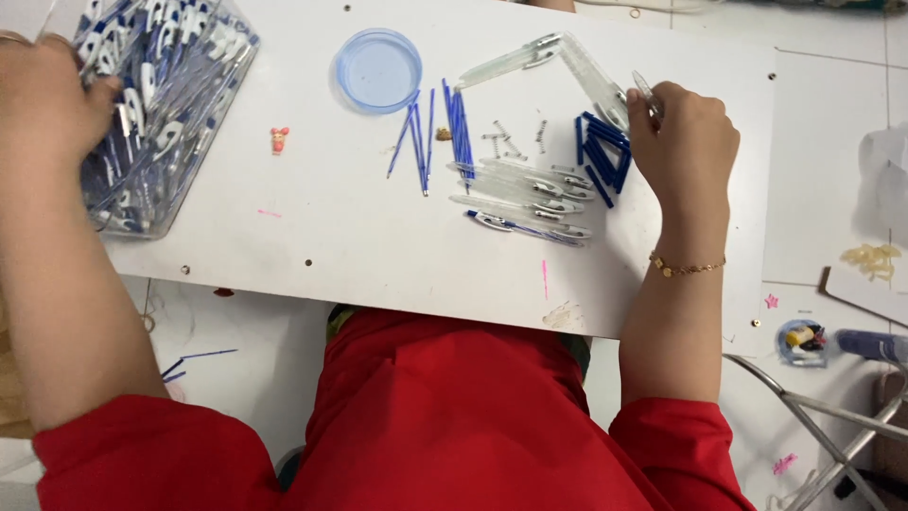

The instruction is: A person is sitting on the floor assembling pens by inserting blue ink refills into clear plastic barrels and placing them on a white board.

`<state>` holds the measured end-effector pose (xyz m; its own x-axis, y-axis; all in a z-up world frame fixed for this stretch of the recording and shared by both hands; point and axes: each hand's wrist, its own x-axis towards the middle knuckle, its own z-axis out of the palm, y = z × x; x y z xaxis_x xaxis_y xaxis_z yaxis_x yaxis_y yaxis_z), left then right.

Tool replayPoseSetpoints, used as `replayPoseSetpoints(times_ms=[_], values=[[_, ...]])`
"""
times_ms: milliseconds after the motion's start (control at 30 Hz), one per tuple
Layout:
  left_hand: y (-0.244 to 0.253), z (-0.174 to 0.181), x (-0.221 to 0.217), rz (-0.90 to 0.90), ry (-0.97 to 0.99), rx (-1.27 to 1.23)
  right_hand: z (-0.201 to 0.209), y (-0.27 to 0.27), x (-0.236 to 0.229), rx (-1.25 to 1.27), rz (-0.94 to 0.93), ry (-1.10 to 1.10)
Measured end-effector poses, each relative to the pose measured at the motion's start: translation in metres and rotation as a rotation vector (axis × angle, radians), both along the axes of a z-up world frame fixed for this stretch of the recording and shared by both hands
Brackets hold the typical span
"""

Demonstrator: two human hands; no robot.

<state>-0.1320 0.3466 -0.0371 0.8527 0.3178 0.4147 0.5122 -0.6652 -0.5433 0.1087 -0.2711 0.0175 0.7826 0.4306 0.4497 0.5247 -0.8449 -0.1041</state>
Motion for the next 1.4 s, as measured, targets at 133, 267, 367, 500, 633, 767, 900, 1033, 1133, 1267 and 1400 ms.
replayPoseSetpoints(times_ms=[133, 267, 367, 500, 633, 767, 900, 1033, 1133, 1267, 1400], values=[[0.008, 0.001, -0.002, -0.051, 0.079, -0.426, 0.026, 0.014, -0.016, 0.043, 0.172, 0.305], [0.007, -0.007, -0.005, -0.012, 0.052, -0.282, 0.034, 0.040, -0.036, 0.055, 0.583, 0.508], [0.018, -0.015, -0.008, -0.026, 0.075, -0.110, 0.035, 0.055, -0.050, 0.029, 0.768, 0.517], [0.011, -0.016, -0.020, -0.098, -0.044, -0.254, 0.036, 0.061, -0.062, -0.067, 0.714, 0.424], [0.006, -0.024, -0.035, 0.066, -0.025, -0.492, 0.025, 0.062, -0.061, -0.102, 0.697, 0.327], [-0.015, -0.011, -0.041, 0.277, 0.294, -0.434, 0.024, 0.065, -0.059, -0.124, 0.731, 0.262], [-0.038, 0.006, -0.031, 0.368, 0.319, -0.523, 0.025, 0.062, -0.056, -0.134, 0.711, 0.223], [-0.044, 0.022, -0.022, 0.257, 0.231, -0.732, 0.026, 0.060, -0.056, -0.126, 0.670, 0.071], [-0.044, 0.031, -0.009, 0.263, 0.247, -0.834, 0.030, 0.060, -0.056, -0.136, 0.638, 0.041], [-0.044, 0.036, 0.001, 0.243, 0.316, -0.825, 0.030, 0.059, -0.057, -0.155, 0.605, 0.039], [-0.049, 0.036, 0.004, 0.229, 0.278, -0.854, 0.031, 0.058, -0.056, -0.168, 0.603, 0.049]])
